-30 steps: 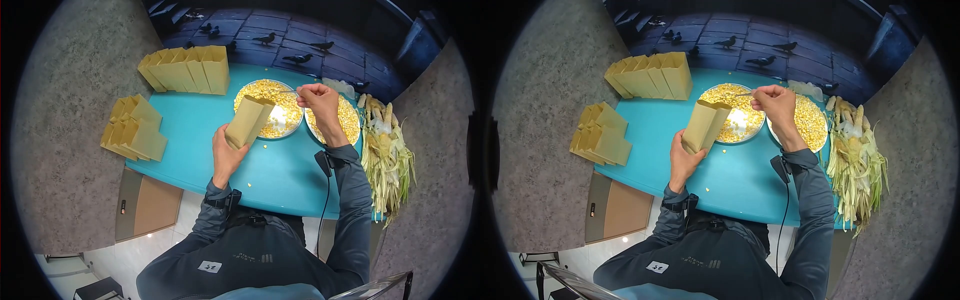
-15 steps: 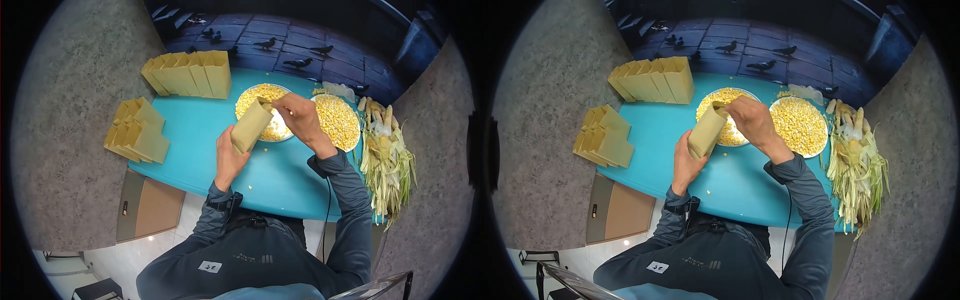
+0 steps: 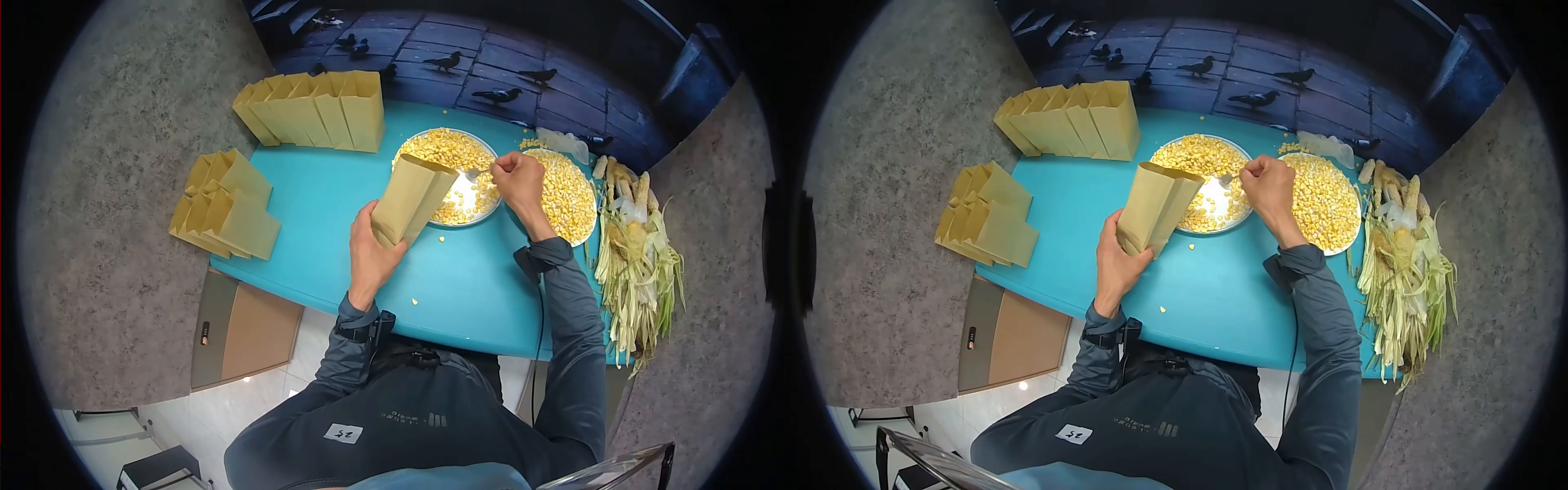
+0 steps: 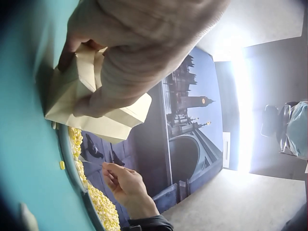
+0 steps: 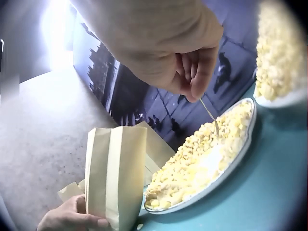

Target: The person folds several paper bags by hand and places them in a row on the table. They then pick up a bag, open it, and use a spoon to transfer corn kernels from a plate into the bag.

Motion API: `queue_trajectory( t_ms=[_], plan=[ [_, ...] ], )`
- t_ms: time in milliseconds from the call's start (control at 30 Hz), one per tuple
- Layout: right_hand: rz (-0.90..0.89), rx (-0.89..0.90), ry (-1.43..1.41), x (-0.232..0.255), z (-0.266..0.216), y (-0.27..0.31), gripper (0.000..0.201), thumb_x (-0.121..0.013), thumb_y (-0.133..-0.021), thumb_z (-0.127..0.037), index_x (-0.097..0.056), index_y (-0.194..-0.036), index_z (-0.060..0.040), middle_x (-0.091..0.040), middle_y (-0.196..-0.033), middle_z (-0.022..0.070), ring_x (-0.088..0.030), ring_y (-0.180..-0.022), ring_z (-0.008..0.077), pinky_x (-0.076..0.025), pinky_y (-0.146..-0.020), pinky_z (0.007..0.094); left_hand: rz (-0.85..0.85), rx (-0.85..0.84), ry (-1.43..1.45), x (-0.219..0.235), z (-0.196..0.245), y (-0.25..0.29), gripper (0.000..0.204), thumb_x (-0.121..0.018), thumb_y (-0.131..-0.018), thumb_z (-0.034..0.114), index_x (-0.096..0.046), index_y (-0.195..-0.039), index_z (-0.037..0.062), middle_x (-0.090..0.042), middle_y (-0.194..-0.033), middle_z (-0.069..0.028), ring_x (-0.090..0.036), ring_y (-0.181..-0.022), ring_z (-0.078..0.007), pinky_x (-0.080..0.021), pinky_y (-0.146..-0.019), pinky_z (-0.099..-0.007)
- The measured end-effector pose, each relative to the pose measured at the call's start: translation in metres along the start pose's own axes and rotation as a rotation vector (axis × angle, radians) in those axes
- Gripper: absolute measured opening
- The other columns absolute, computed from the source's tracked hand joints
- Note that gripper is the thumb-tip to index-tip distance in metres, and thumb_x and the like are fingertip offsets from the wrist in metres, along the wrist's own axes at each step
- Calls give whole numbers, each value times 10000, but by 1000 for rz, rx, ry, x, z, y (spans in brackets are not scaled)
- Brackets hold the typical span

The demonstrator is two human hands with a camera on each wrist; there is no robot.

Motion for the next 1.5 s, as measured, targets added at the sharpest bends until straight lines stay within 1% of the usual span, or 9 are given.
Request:
queue_trajectory(
  t_ms=[233, 467, 567, 833, 1067, 1167, 1267, 1333, 1500],
  plan=[
    [-160, -498, -622, -74, 11, 14, 81, -802, -923, 22, -779, -961, 90, -800, -877, 141, -788, -720, 172, -641, -643, 253, 35, 48, 15, 14, -11, 2, 846, -900, -765, 123, -511, -1507, 8, -626, -1421, -209, -588, -1318, -403, -498, -1124, -490],
    [-131, -641, -878, -61, 34, 12, 135, -802, -913, 42, -755, -1014, 119, -789, -907, 167, -781, -754, 188, -677, -715, 260, 17, 10, 5, 15, -10, 2, 837, -890, -768, 107, -511, -1507, 5, -622, -1425, -219, -591, -1318, -412, -500, -1124, -484],
    [-120, -575, -834, -31, 27, 6, 123, -803, -925, 25, -762, -1015, 99, -784, -910, 141, -766, -749, 171, -668, -710, 259, 14, 0, -11, 10, -11, -1, 842, -890, -748, 104, -520, -1497, -8, -641, -1405, -188, -650, -1291, -313, -552, -1066, -425],
    [-71, -422, -771, 41, -30, -11, 156, -824, -903, 2, -746, -1007, 89, -773, -890, 125, -758, -725, 161, -653, -677, 269, 18, -28, -46, -7, 2, -4, 848, -887, -745, 123, -519, -1497, -7, -634, -1422, -215, -632, -1307, -367, -513, -1119, -449],
    [-229, -314, -594, 29, -66, -5, 139, -822, -885, -34, -767, -971, 59, -778, -824, 118, -760, -712, 158, -619, -624, 290, -6, -44, -100, -14, 4, -3, 950, -899, -749, 171, -460, -1571, -15, -588, -1489, -248, -575, -1382, -410, -481, -1172, -474],
    [-347, 354, -293, 21, -117, 10, 88, -802, -878, -48, -789, -962, -24, -781, -835, 116, -771, -747, 186, -586, -667, 351, 7, -64, -105, -13, 8, -1, 922, -904, -745, 170, -482, -1544, -13, -608, -1458, -237, -593, -1356, -401, -490, -1156, -470],
    [-185, 642, -86, 32, -143, 24, 62, -805, -886, -47, -783, -928, -6, -779, -838, 129, -770, -763, 206, -584, -699, 342, 11, -33, -66, -11, 7, -1, 852, -910, -743, 148, -518, -1481, -12, -637, -1411, -216, -632, -1299, -375, -519, -1109, -451],
    [-136, 622, -155, 46, -145, 25, 54, -788, -896, -44, -780, -929, -2, -787, -846, 112, -762, -747, 180, -577, -674, 336, 3, 8, -10, -9, 6, 0, 813, -913, -747, 133, -530, -1450, -6, -637, -1386, -215, -612, -1295, -393, -511, -1103, -470],
    [18, 50, -248, 51, -55, 3, 71, -774, -870, -62, -795, -895, 1, -784, -763, 99, -745, -688, 144, -574, -646, 310, 0, 69, 61, -9, -4, 3, 731, -914, -758, 118, -556, -1384, -3, -654, -1322, -206, -622, -1256, -390, -520, -1070, -468]
  ],
)
Point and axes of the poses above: each hand's wrist, its own y-axis away from the middle knuckle, its own x-axis out of the back of the hand, z = x × y, the point moved 7 cm from there along -y, towards the middle knuckle
